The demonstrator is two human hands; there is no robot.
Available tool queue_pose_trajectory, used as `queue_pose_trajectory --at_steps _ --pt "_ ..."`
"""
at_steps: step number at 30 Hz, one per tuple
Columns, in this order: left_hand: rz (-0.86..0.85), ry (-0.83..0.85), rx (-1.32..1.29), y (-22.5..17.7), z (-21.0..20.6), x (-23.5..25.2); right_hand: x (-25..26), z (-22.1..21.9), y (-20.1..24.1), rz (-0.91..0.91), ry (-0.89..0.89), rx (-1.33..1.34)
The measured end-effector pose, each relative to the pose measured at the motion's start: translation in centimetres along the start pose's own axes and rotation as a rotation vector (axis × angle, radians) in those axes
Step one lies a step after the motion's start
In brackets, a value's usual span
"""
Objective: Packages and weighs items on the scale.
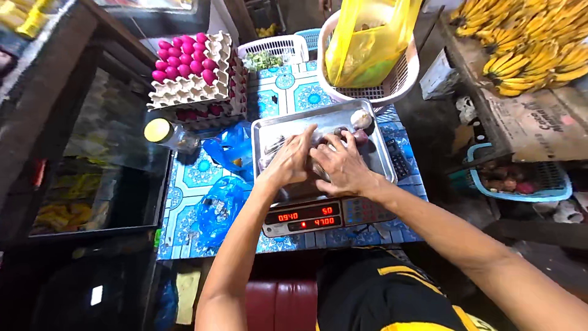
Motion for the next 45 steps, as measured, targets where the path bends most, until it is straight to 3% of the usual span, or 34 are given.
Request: queue_pose_trajectory --at_steps 4,11,15,24,28,30,32,37,42,45 --pt "-0.007 -0.106 0.061 2.1 -0.6 0.2 0.7 0.1 -0.7 -0.082 0.020 0.010" --pt "0.075 -0.089 0.172 2.7 -1.0 -0.2 -1.8 0.6 -0.3 0.004 0.002 0.024" --pt "0.002 -0.158 0.243 2.3 -0.8 0.6 -0.8 0.3 -0.3 -0.088 0.036 0.070" --pt "0.417 -0.314 0.357 2.8 0.1 0.3 -3.2 1.0 -0.1 -0.153 -0.260 -0.032" --pt "0.376 -0.130 0.008 1.1 1.5 -0.6 -1.8 -0.1 1.0 -0.111 -0.139 -0.049" --pt "0.329 -0.253 -0.185 -1.7 2.9 -0.5 -0.8 -0.4 1.8 -0.099 -0.066 -0.010" --pt "0.387 -0.353 -0.315 -3.5 2.5 -0.6 -0.7 -0.7 2.3 -0.113 -0.066 -0.005" --pt "0.528 -0.309 -0.136 -0.7 -1.0 -0.5 -3.5 0.5 2.0 -0.090 -0.227 -0.114" --pt "0.503 -0.174 -0.001 -2.2 -0.8 1.7 -4.4 2.2 0.4 -0.087 -0.189 0.039" --pt "0.427 -0.113 0.072 -1.8 0.7 1.9 -4.3 6.3 -3.6 -0.255 -0.060 0.131"
Point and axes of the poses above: each hand's wrist, its own x-axis towards the middle knuckle, its own z-axis out of the back of the hand, y = z × x, the point moved 5 cm from there along x, towards the middle knuckle, and after that the axes turned 4 degrees about x, right-handed, at the moved point
